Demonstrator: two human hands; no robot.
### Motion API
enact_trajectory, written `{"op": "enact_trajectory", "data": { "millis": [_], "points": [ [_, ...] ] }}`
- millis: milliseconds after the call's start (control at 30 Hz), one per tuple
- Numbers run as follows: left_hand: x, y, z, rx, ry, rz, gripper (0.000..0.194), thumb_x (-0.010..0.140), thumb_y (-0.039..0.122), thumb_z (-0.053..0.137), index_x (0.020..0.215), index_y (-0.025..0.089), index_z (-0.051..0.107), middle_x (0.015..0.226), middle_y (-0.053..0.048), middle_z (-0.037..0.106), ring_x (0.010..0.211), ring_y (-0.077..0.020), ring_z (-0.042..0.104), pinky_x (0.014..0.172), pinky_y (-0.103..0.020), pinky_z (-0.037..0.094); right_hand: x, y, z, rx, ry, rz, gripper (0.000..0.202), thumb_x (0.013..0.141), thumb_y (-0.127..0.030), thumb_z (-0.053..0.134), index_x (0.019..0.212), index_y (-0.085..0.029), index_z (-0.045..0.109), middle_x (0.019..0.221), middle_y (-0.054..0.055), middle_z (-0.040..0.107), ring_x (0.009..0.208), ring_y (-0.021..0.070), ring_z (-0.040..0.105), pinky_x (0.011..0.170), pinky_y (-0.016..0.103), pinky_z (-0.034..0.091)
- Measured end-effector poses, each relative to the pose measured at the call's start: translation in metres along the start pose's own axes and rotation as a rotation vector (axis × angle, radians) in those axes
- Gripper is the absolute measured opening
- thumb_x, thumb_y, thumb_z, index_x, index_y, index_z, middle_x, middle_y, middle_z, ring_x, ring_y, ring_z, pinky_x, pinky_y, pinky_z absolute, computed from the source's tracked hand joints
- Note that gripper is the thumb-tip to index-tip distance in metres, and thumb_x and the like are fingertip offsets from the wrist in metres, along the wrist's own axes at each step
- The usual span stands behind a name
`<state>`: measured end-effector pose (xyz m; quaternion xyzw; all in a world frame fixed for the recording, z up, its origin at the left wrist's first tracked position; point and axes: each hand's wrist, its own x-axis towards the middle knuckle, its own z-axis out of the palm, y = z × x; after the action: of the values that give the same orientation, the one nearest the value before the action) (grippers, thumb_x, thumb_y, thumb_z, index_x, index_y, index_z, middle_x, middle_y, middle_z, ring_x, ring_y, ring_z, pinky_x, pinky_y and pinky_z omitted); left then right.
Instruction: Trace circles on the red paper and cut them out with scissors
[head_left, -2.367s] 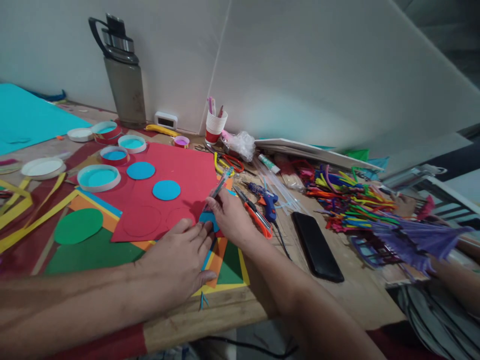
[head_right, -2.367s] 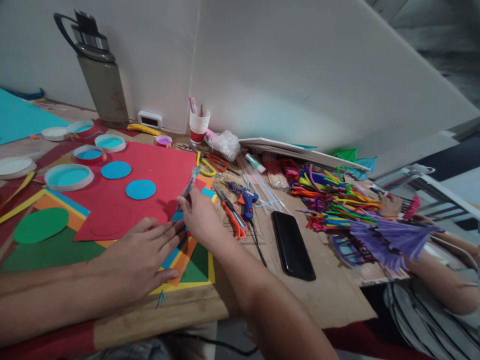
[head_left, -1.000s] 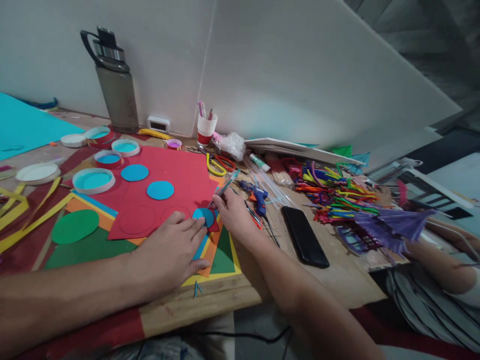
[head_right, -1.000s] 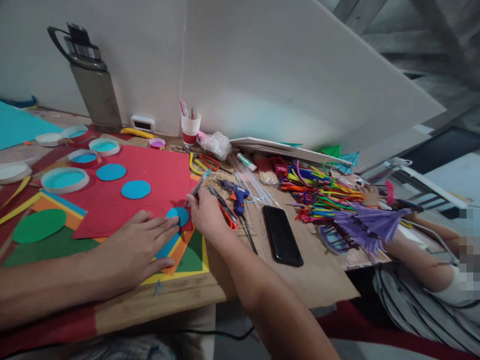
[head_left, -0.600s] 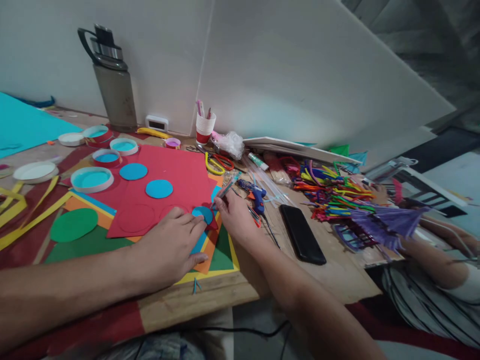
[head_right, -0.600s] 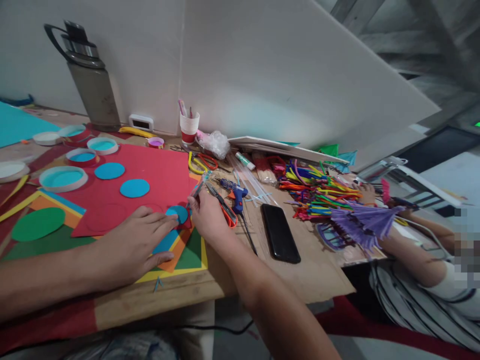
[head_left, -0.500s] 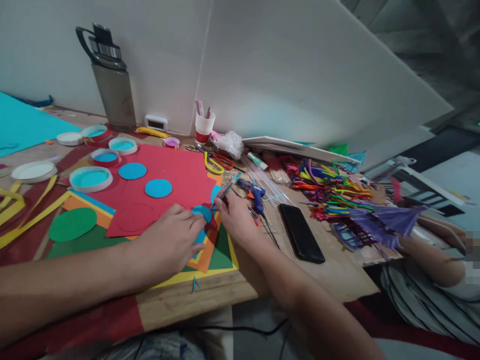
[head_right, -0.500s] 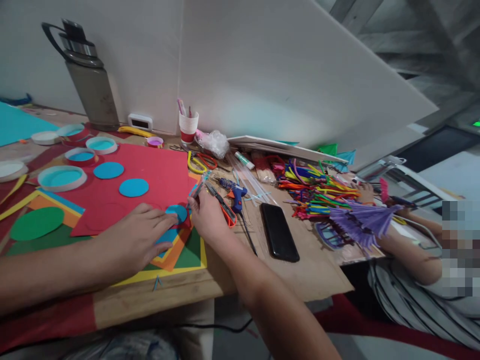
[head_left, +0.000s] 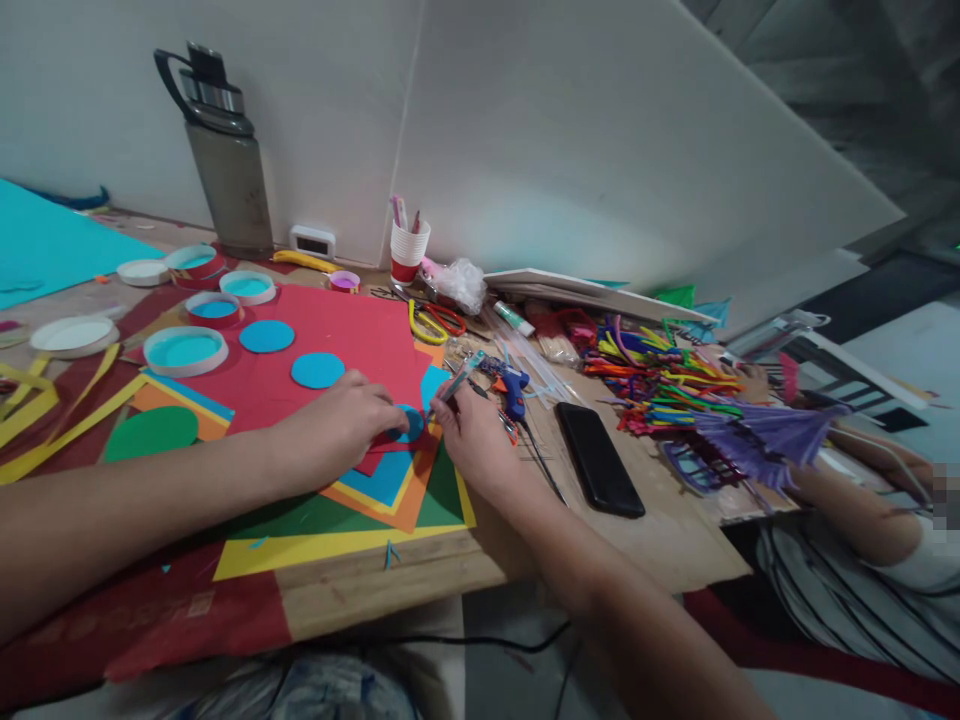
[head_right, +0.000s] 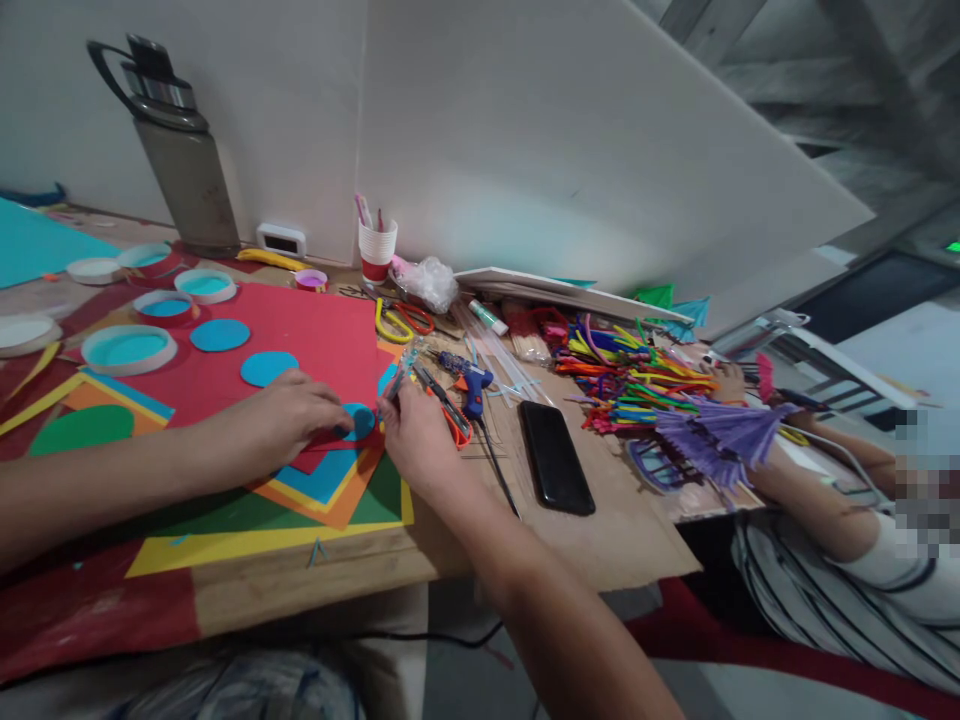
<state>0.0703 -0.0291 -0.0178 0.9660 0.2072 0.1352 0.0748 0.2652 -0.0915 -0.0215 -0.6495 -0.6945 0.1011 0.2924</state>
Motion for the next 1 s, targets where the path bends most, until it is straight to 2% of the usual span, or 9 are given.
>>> {"op": "enact_trajectory", "data": {
  "millis": [200,500,767,1000],
  "points": [
    [0.005,-0.011,0.003,-0.013,-0.005,0.047,0.028,0.087,0.011,0.046,0.091,0.024,0.071,0.07,0.0,0.069,0.067,-0.014,0.06,0.075,-0.03,0.033,-0.006,-0.003,-0.002,-0.065,0.005,-0.006,0.016,0.093,-0.026,0.044,0.092,-0.018,0.058,0.085,0.01,0.067,0.077,0.0213,0.061,0.068,0.031,0.043],
    [0.006,-0.009,0.0,-0.002,0.007,0.084,0.023,0.088,0.015,0.05,0.088,0.025,0.071,0.067,0.001,0.069,0.062,-0.0128,0.059,0.071,-0.031,0.032,0.001,-0.003,-0.002,-0.016,0.093,-0.034,0.017,0.092,-0.027,0.047,0.098,-0.019,0.061,0.09,0.01,0.068,0.083,0.0225,0.062,0.078,0.034,0.046],
    [0.007,-0.006,-0.003,-0.031,-0.017,0.068,0.021,0.091,0.02,0.05,0.086,0.024,0.069,0.071,0.003,0.07,0.06,-0.0114,0.058,0.073,-0.031,0.03,0.006,-0.003,0.003,0.018,0.037,0.005,0.014,0.092,-0.026,0.048,0.094,-0.02,0.06,0.091,0.011,0.068,0.083,0.0231,0.062,0.075,0.034,0.046],
    [0.008,0.001,-0.009,-0.003,0.031,0.069,0.022,0.092,0.022,0.05,0.083,0.024,0.07,0.063,0.003,0.067,0.058,-0.012,0.056,0.072,-0.031,0.031,0.01,-0.001,0.005,0.019,-0.008,-0.016,0.014,0.092,-0.025,0.049,0.091,-0.018,0.061,0.09,0.009,0.068,0.081,0.0206,0.062,0.073,0.03,0.045]
  ]
}}
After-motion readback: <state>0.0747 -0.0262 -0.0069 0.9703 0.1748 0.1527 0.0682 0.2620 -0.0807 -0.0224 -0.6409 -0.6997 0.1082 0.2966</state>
